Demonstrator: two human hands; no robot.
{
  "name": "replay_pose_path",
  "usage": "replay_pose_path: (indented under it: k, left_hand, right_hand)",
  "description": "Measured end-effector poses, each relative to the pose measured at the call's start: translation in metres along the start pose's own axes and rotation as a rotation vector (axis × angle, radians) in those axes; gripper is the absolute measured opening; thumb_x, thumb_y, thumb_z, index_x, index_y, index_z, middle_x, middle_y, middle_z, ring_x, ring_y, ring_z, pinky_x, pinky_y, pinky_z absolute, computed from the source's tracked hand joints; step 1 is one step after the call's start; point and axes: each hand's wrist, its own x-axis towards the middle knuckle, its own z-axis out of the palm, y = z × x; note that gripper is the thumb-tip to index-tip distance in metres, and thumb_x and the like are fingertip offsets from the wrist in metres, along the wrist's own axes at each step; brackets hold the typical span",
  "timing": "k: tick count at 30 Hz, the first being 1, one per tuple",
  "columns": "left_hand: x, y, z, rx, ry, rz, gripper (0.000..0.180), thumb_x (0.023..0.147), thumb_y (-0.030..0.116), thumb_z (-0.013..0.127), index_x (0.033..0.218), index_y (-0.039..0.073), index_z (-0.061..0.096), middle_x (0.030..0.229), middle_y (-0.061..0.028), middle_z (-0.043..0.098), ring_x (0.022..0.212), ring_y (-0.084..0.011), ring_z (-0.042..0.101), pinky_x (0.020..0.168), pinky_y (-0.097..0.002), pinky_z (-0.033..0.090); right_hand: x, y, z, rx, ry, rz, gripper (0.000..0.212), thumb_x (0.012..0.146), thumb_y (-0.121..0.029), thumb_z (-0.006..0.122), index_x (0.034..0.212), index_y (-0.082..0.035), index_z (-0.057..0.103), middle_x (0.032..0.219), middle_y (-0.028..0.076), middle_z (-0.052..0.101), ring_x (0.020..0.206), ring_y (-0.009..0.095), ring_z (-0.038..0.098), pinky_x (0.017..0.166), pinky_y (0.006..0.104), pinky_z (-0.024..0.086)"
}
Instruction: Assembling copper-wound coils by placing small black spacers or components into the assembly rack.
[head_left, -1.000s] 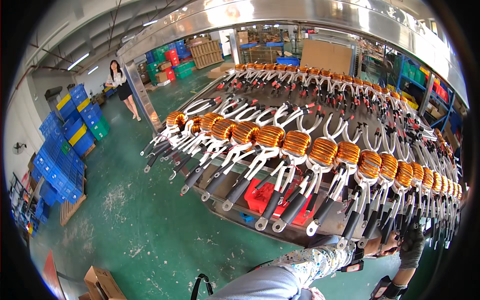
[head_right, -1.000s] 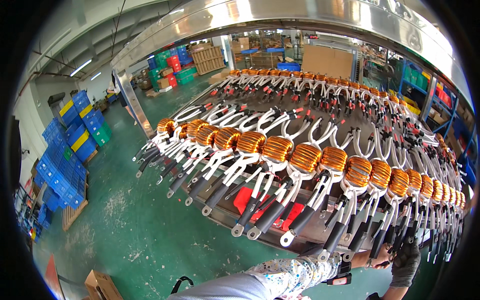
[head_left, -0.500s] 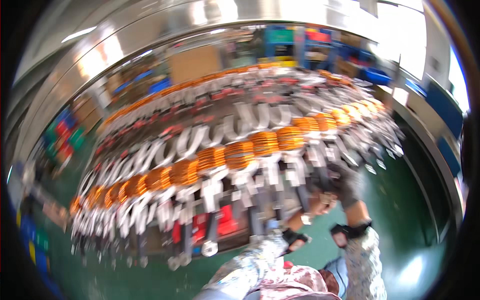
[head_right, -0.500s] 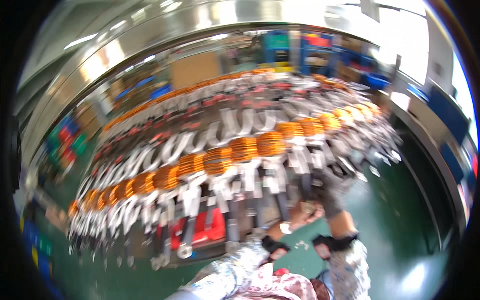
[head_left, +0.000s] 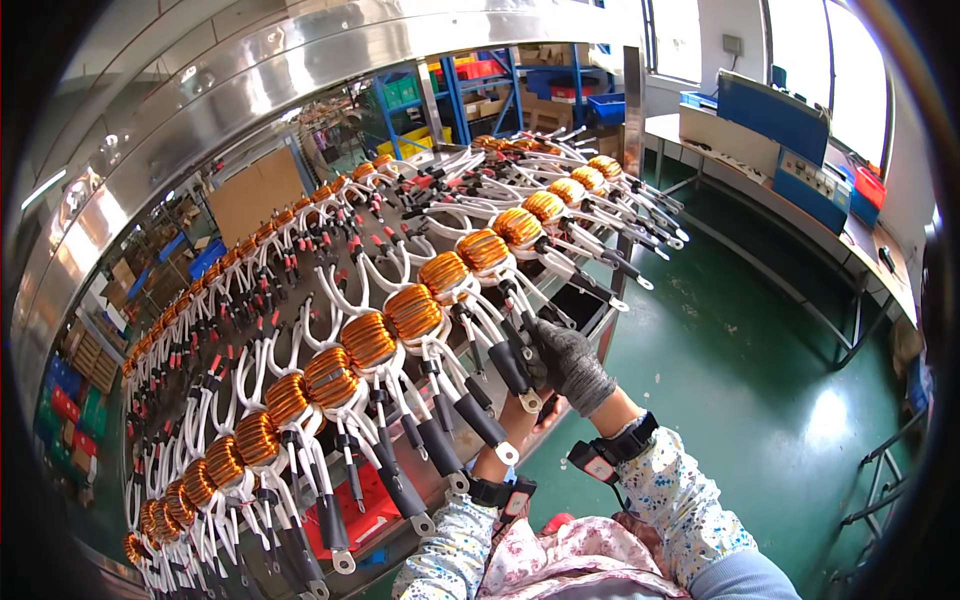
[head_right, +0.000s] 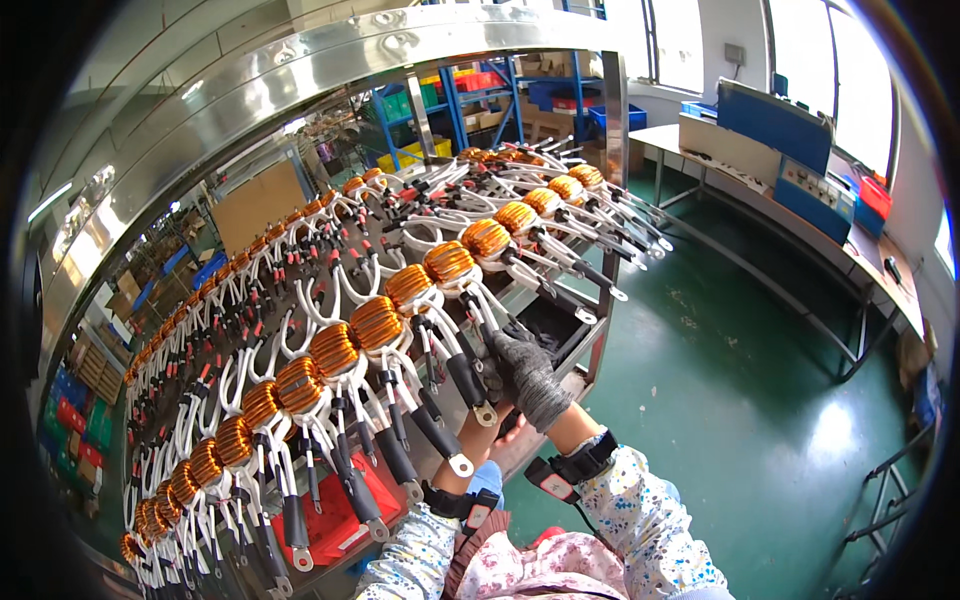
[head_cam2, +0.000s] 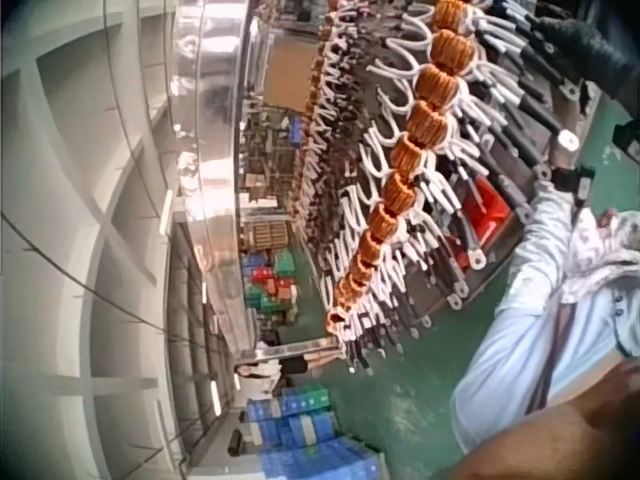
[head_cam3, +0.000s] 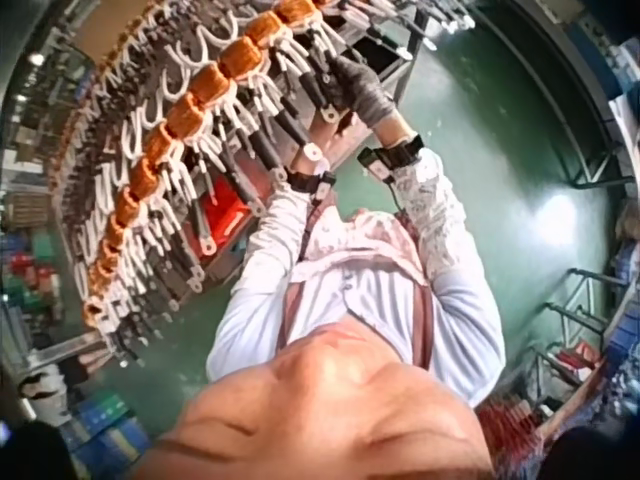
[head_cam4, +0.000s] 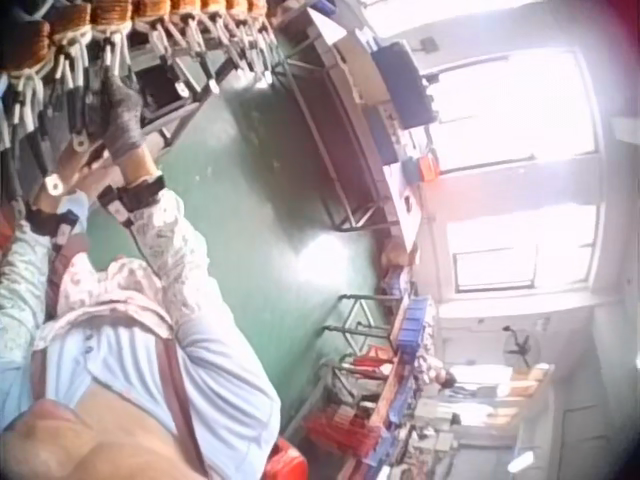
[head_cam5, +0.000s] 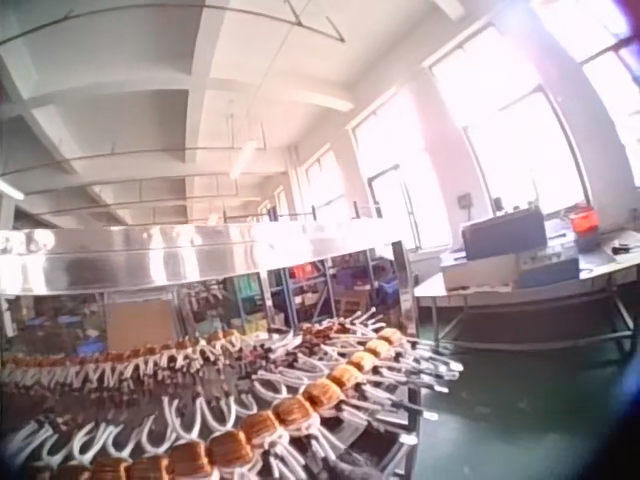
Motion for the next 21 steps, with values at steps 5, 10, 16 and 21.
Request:
replay_pose_path:
  k: [5, 10, 16, 21]
  left_hand:
    - [-0.003, 0.011, 0.007, 0.042, 0.067, -0.034, 0.021, 0.085, 0.028, 0.054, 0.080, 0.007, 0.052, 0.059, -0.0026, 0.053, 0.038, -0.0092, 0.043, 0.031, -0.0204, 0.026]
    - [0.000, 0.014, 0.014, 0.015, 0.097, -0.019, 0.025, 0.087, 0.029, 0.050, 0.076, 0.006, 0.053, 0.060, -0.0017, 0.052, 0.041, -0.0076, 0.043, 0.034, -0.0203, 0.025]
    - [-0.006, 0.021, 0.007, 0.057, 0.030, 0.042, 0.023, 0.086, 0.031, 0.056, 0.082, 0.008, 0.053, 0.054, 0.0010, 0.050, 0.038, -0.0037, 0.040, 0.032, -0.0183, 0.024]
    - [-0.024, -0.023, -0.005, -0.050, -0.072, -0.268, 0.025, 0.089, 0.031, 0.052, 0.078, 0.009, 0.051, 0.055, 0.0013, 0.048, 0.039, -0.0040, 0.038, 0.034, -0.0183, 0.025]
  right_hand:
    - [0.002, -0.005, 0.001, -0.068, 0.029, -0.007, 0.022, 0.087, -0.031, 0.051, 0.083, -0.009, 0.055, 0.059, 0.001, 0.053, 0.045, 0.014, 0.048, 0.038, 0.0279, 0.038]
    - [-0.012, -0.011, 0.000, -0.106, -0.018, -0.052, 0.023, 0.087, -0.030, 0.051, 0.082, -0.008, 0.055, 0.056, 0.002, 0.052, 0.045, 0.014, 0.049, 0.038, 0.0272, 0.038]
    - [-0.041, -0.036, -0.044, -0.633, 0.135, -0.156, 0.019, 0.086, -0.021, 0.048, 0.086, -0.005, 0.058, 0.059, 0.001, 0.050, 0.048, 0.011, 0.048, 0.042, 0.0243, 0.038]
    - [0.042, -0.031, -0.117, -0.067, 0.119, -0.163, 0.013, 0.085, -0.020, 0.053, 0.081, -0.008, 0.057, 0.071, 0.001, 0.055, 0.061, 0.012, 0.053, 0.053, 0.0294, 0.046]
